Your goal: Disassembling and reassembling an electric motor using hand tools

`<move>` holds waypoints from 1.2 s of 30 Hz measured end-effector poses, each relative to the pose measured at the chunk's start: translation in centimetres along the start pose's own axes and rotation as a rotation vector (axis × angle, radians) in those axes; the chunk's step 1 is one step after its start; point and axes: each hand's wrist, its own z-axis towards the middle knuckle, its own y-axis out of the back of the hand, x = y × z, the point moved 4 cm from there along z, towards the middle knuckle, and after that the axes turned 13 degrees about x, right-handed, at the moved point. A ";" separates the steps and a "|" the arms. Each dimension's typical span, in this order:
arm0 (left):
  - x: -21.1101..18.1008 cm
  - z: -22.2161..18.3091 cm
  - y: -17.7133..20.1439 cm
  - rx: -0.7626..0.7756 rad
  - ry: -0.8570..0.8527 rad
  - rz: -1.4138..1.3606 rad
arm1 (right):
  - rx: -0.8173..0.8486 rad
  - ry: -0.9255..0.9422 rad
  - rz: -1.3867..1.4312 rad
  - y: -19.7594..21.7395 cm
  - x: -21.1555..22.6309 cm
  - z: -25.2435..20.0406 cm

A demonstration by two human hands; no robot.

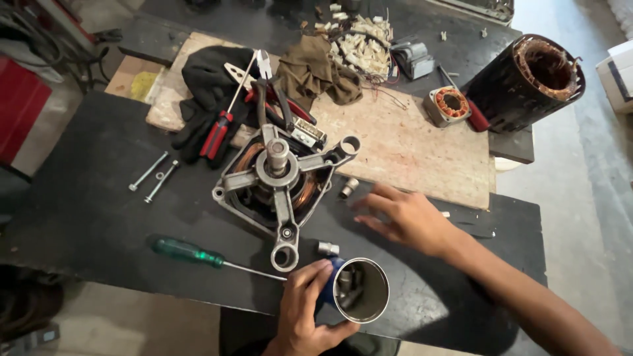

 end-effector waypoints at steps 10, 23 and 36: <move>-1.1 3.2 4.0 0.210 0.188 -0.286 | 0.115 -0.041 -0.308 -0.8 -3.2 2.6; 3.1 5.4 0.0 0.790 0.241 0.213 | -0.031 0.196 0.096 4.4 8.5 -6.8; 3.2 5.1 -0.1 0.550 0.185 0.243 | -0.140 -0.036 0.349 -0.7 7.9 -7.2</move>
